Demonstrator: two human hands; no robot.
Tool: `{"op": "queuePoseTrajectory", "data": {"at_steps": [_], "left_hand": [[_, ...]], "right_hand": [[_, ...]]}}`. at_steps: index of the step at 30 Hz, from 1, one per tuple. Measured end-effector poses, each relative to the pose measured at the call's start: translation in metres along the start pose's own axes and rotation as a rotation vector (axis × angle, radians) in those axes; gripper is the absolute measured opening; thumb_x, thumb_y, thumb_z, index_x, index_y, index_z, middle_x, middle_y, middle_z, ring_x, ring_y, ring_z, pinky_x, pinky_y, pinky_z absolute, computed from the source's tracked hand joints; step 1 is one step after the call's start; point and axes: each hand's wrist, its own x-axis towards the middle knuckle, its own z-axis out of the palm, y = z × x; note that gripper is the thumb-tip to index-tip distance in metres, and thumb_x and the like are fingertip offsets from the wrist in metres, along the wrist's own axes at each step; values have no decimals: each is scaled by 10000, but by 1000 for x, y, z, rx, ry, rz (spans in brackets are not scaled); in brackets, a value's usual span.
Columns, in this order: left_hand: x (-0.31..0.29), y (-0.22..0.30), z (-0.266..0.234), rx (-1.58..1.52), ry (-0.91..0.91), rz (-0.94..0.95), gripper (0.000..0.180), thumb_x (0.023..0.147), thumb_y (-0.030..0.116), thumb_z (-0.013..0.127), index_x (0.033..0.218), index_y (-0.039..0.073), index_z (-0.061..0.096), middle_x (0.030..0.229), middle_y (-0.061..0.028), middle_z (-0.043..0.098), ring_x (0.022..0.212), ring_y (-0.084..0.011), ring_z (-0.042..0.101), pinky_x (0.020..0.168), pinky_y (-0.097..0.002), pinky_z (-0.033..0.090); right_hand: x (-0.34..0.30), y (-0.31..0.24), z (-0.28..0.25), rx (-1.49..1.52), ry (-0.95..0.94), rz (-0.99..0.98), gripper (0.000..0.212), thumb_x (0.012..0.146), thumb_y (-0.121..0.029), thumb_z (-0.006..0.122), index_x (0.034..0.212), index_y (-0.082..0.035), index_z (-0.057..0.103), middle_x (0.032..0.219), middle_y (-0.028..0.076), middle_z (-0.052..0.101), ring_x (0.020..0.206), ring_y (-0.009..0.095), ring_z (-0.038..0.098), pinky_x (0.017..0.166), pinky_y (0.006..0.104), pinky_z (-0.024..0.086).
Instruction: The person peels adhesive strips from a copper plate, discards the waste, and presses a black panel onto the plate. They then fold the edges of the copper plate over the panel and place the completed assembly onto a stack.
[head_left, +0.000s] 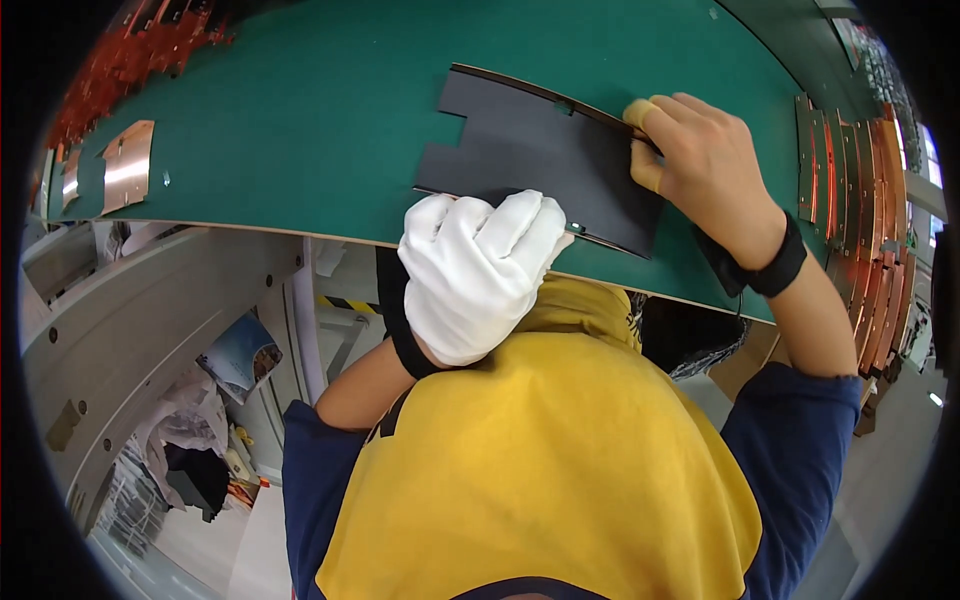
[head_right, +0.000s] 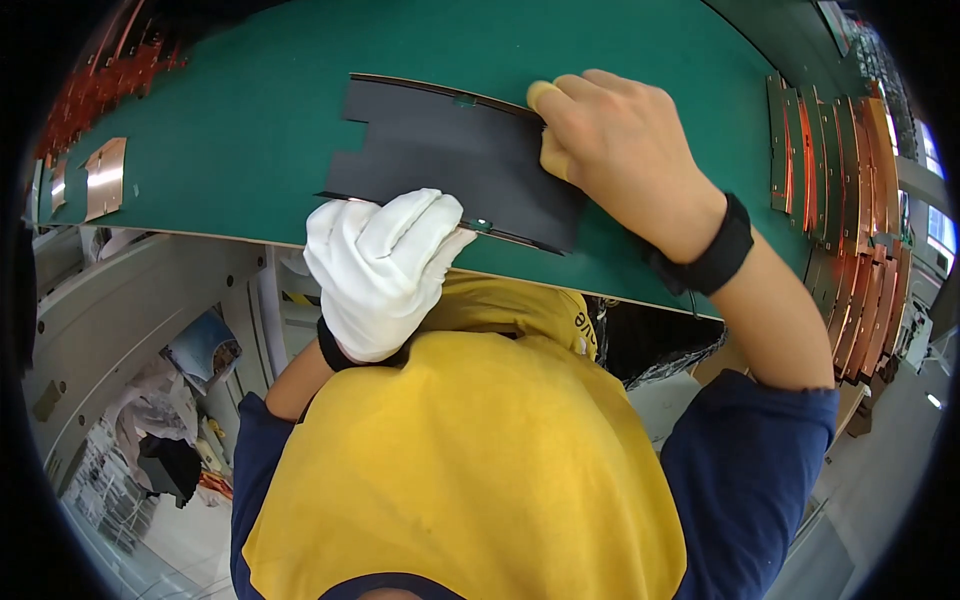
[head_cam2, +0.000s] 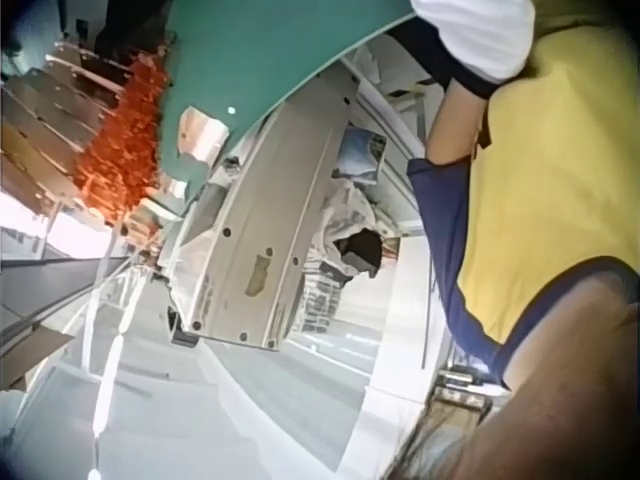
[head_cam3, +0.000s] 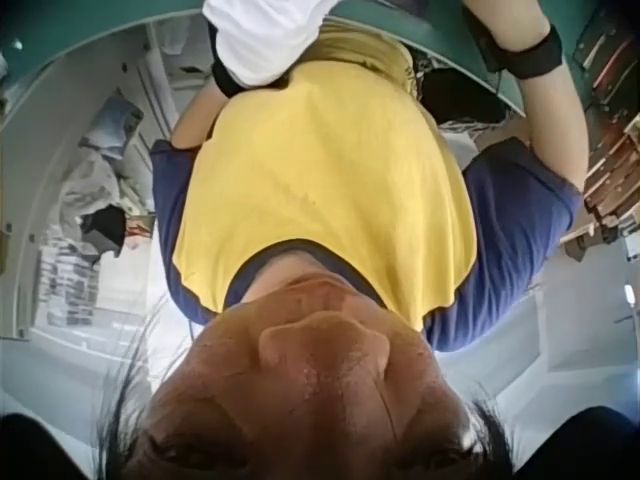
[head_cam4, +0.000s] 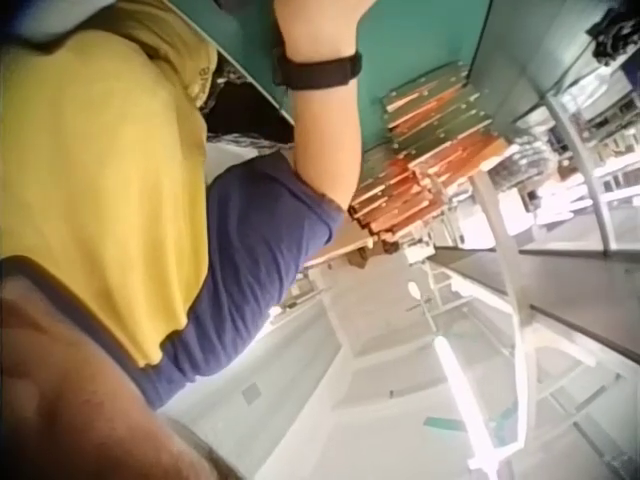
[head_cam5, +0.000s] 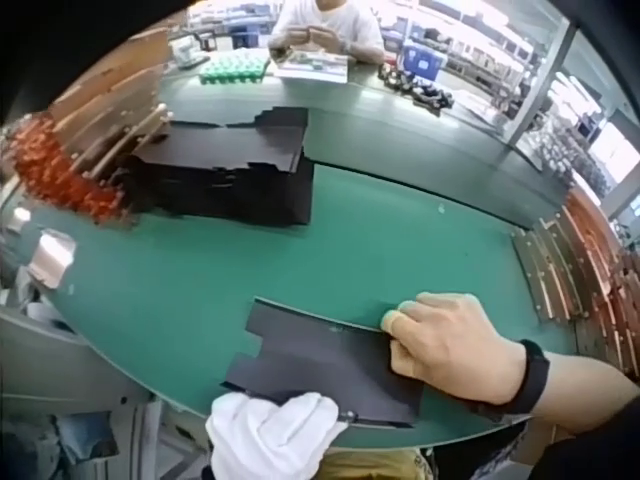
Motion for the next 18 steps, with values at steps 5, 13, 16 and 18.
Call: {"op": "queuePoseTrajectory", "data": {"at_steps": [5, 13, 16, 18], "left_hand": [[-2, 1, 4, -13, 35, -23, 209, 660, 233, 773, 793, 162, 628, 865, 66, 585, 626, -142, 435, 640, -310, 403], [-4, 3, -2, -68, -14, -63, 326, 596, 182, 843, 872, 174, 672, 940, 64, 618, 704, -164, 526, 728, -332, 410], [-5, 2, -2, -36, 22, -85, 312, 591, 183, 840, 850, 168, 666, 941, 62, 619, 705, -164, 525, 720, -329, 411], [-4, 3, -2, -54, -16, -81, 300, 590, 181, 829, 832, 161, 654, 924, 61, 610, 693, -166, 512, 703, -326, 412]], "right_hand": [[31, 3, 4, 24, -229, -25, 112, 664, -41, 605, 705, -28, 502, 594, 140, 530, 541, 334, 534, 494, 394, 425], [54, -5, 15, 156, -178, -7, 102, 683, -73, 604, 724, -15, 531, 591, 159, 530, 540, 353, 528, 506, 403, 433], [57, -11, 10, 192, -127, -59, 94, 688, -70, 601, 729, -15, 536, 589, 159, 533, 539, 357, 528, 509, 401, 437], [61, -13, 8, 206, -105, -105, 91, 690, -69, 600, 731, -15, 539, 588, 159, 534, 538, 359, 529, 511, 401, 439]]}}
